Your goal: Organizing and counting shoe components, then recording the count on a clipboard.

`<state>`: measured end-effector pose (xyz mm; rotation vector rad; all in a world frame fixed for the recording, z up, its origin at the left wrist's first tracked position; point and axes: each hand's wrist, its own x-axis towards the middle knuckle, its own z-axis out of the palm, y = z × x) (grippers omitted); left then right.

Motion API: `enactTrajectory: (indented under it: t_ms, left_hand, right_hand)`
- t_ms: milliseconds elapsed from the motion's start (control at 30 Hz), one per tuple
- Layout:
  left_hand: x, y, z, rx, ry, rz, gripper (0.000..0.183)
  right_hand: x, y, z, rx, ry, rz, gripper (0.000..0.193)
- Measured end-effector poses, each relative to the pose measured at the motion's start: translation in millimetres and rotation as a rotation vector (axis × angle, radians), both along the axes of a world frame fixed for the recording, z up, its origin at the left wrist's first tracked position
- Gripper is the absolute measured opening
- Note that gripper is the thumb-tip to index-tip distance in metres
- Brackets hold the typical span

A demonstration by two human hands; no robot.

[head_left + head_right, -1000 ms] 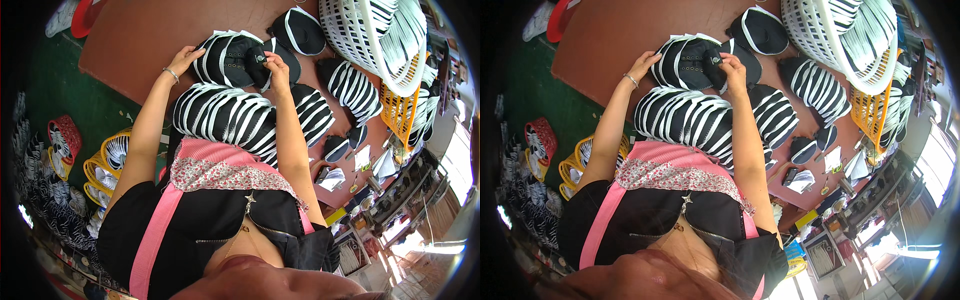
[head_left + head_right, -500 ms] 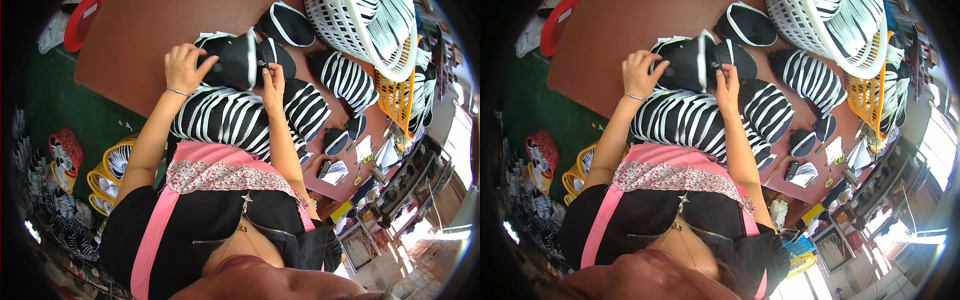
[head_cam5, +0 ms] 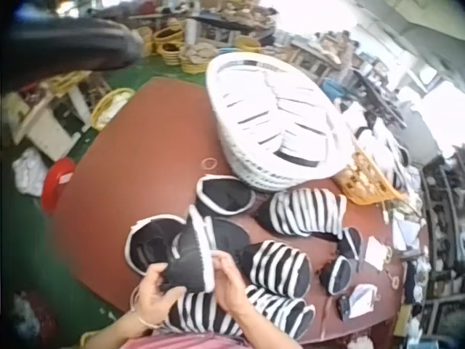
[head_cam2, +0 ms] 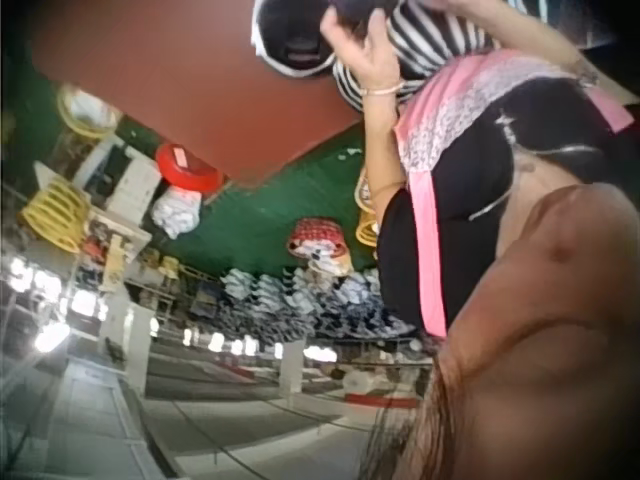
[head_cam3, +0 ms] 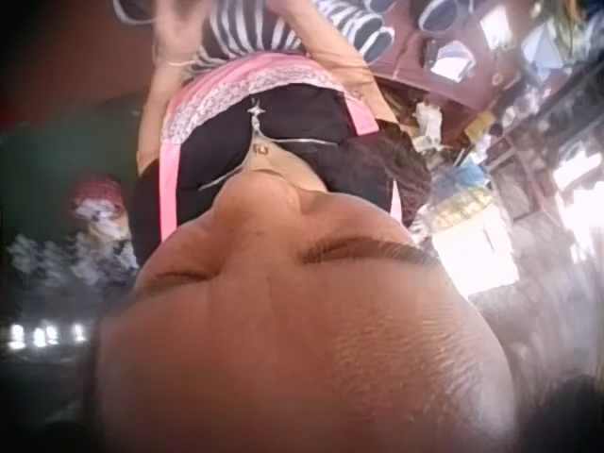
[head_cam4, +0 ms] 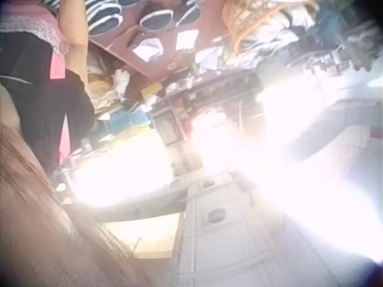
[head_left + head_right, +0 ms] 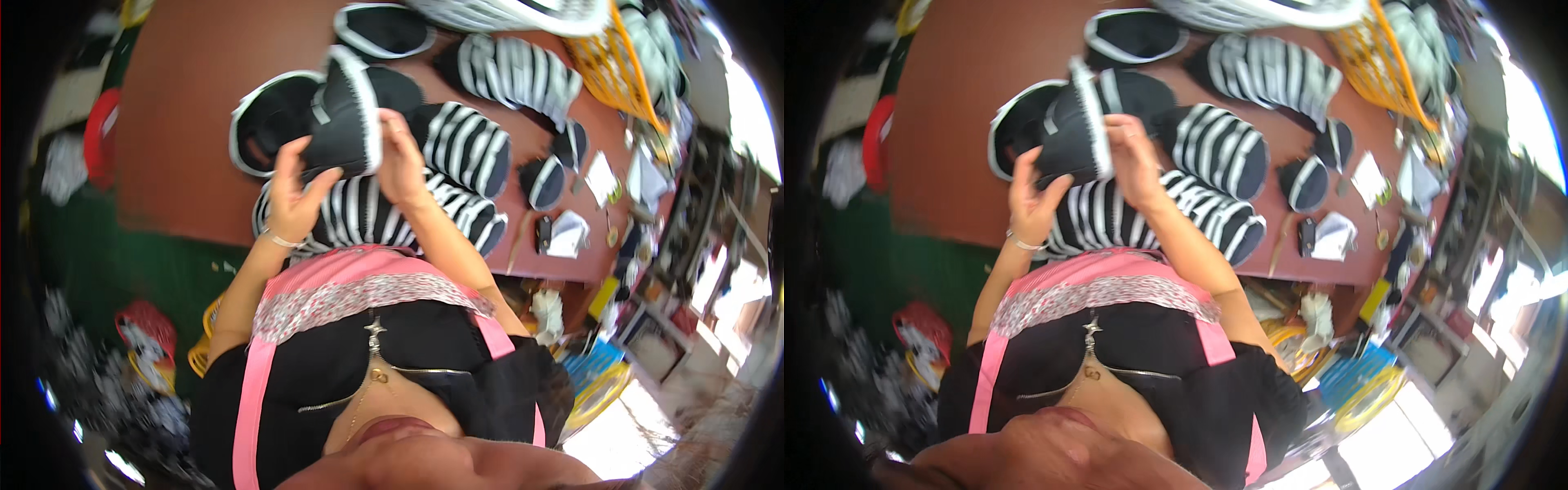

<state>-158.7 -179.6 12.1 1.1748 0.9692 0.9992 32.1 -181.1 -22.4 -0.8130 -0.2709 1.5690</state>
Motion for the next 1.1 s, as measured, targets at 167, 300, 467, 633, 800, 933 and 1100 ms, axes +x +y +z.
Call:
enactTrajectory:
  t_ms: [167, 300, 467, 633, 800, 933, 1100]
  left_hand:
    - [8, 4, -3, -0.028, -0.114, -0.081, 0.054]
    - [46, 30, 16, 0.56, 0.256, -0.081, 0.048]
    - [25, 48, 4, 0.492, 0.521, 0.08, 0.037]
    - [-78, 81, -101, 0.224, 0.917, 0.467, 0.054]
    - [-155, 68, -163, -0.71, 0.558, 0.545, 0.091]
    - [-115, 57, -142, -0.832, 0.235, 0.423, 0.1]
    - [-107, 44, -171, -0.857, 0.154, 0.434, 0.095]
  right_hand:
    - [0, -22, 58, 0.518, -1.018, 0.127, 0.044]
    - [34, -27, 63, 0.63, -1.479, -0.242, 0.025]
    - [182, -62, 41, -0.274, -2.162, -0.526, 0.023]
    - [357, -155, -17, -0.947, -2.075, -0.655, 0.056]
    - [312, -116, -29, -0.677, -2.566, -0.702, 0.054]
    - [144, -12, -11, -0.103, -1.747, -0.097, 0.022]
    - [-50, 69, -67, 0.428, -1.687, 0.572, 0.052]
